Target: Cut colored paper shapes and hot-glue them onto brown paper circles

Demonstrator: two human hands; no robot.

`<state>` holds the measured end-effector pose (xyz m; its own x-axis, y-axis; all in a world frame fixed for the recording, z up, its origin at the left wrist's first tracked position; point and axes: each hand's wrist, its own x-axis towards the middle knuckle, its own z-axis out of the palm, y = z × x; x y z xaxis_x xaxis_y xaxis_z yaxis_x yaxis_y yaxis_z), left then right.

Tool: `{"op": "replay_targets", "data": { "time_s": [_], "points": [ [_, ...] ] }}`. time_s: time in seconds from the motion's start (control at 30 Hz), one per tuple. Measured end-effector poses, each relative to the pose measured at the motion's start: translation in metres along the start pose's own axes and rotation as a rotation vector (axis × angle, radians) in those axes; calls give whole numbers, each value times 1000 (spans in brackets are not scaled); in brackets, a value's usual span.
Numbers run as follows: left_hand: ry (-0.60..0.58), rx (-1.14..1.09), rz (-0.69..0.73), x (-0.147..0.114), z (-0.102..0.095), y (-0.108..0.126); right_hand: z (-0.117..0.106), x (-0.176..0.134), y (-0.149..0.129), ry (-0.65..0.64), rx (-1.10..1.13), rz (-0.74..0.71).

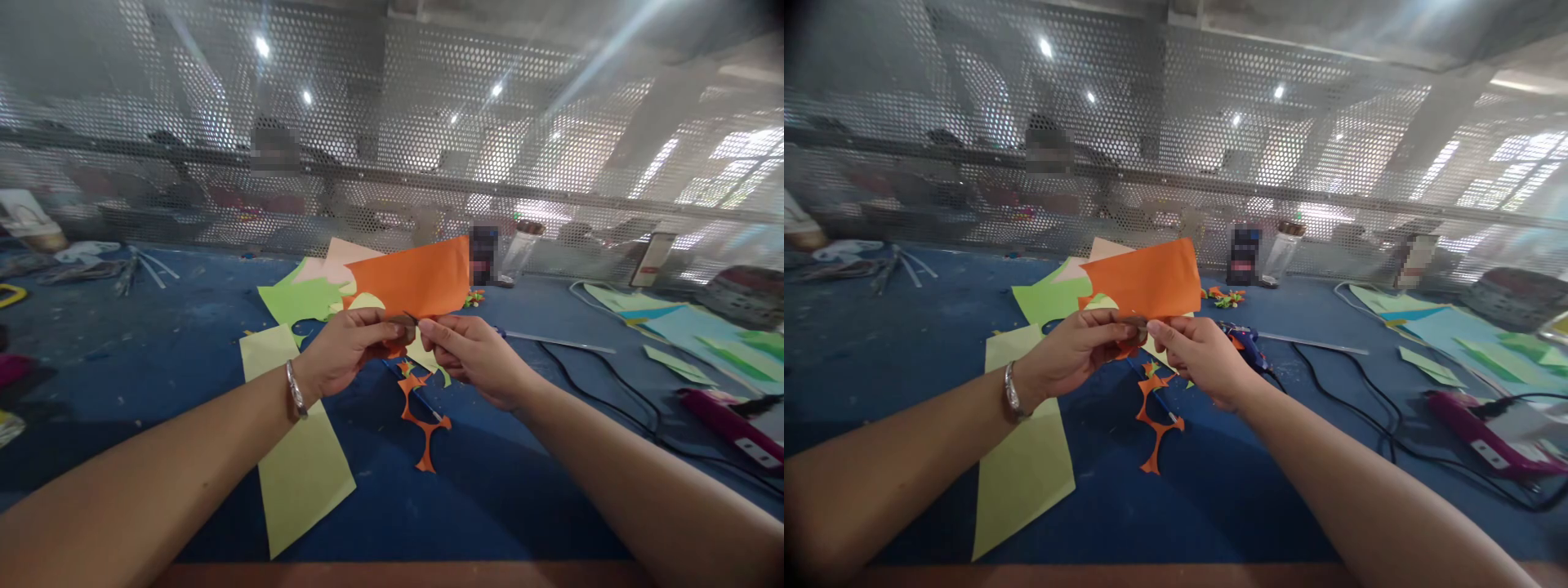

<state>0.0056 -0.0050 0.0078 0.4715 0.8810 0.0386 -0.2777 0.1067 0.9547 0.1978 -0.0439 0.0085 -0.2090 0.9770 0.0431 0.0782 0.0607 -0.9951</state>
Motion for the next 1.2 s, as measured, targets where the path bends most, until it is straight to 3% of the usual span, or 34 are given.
{"op": "replay_targets", "data": {
  "time_s": [0.37, 0.63, 1.07, 1.2],
  "points": [
    [-50, -14, 14, 2, -4, -2, -2, 0, -2, -24, -1, -5],
    [0, 120, 21, -1, -2, 3, -6, 1, 0, -60, -56, -25],
    [-9, 287, 45, 0, -5, 6, -16, 2, -1, -55, -294, -60],
    [57, 296, 25, 2, -7, 3, -22, 1, -5, -49, -367, -49]
  ]
}}
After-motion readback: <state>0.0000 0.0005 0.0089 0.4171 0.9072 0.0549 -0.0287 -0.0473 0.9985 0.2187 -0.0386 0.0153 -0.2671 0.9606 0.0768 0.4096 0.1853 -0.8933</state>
